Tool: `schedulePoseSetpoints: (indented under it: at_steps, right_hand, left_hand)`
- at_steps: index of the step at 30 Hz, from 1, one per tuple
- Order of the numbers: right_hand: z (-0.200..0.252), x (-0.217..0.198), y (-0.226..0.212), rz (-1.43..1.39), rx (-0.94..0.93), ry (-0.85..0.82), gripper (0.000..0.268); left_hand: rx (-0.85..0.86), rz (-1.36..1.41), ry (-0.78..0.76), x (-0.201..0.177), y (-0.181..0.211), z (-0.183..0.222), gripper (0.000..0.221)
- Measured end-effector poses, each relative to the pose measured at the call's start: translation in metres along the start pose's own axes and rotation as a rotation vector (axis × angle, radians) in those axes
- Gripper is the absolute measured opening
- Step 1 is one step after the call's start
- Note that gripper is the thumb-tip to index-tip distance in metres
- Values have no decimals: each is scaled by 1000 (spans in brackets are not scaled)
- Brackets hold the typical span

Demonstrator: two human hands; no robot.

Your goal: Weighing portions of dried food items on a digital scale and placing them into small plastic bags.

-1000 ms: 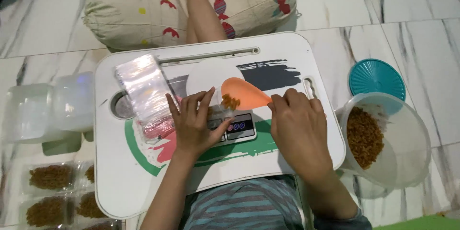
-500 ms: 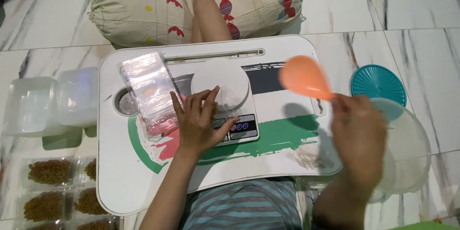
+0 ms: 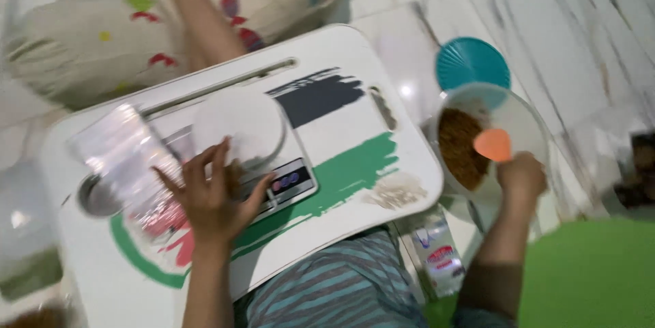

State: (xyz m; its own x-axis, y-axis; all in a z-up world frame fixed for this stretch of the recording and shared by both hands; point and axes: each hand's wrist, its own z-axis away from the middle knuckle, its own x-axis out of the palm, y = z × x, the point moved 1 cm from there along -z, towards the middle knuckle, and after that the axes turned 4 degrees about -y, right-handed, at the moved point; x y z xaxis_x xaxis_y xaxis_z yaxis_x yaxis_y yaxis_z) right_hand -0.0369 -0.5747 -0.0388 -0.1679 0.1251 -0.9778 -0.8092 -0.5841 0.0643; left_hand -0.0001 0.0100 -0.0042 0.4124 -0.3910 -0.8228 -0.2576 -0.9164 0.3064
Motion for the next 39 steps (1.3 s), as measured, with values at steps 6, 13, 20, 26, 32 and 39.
schedulePoseSetpoints:
  at_steps: [6, 13, 20, 26, 32, 39]
  right_hand:
    - [-4, 42, -15, -95, 53, -49, 33]
    - [28, 30, -44, -170, -44, -174, 24]
    - [31, 15, -32, -208, -24, -165, 30]
    - [35, -3, -21, -227, 33, -149, 27]
    - [36, -14, -17, -268, 21, -123, 28]
    - [37, -17, -15, -271, 22, -141, 31]
  left_hand:
    - [1, -61, -30, 1, -10, 7, 96]
    - [7, -32, -26, 1, -11, 6, 95]
    - [-9, -48, -39, 4, -13, 8, 96]
    - [-12, -44, -45, 7, -14, 10, 98]
    - [2, -36, -32, 6, -10, 8, 96]
    - [-1, -63, -47, 10, -13, 10, 98]
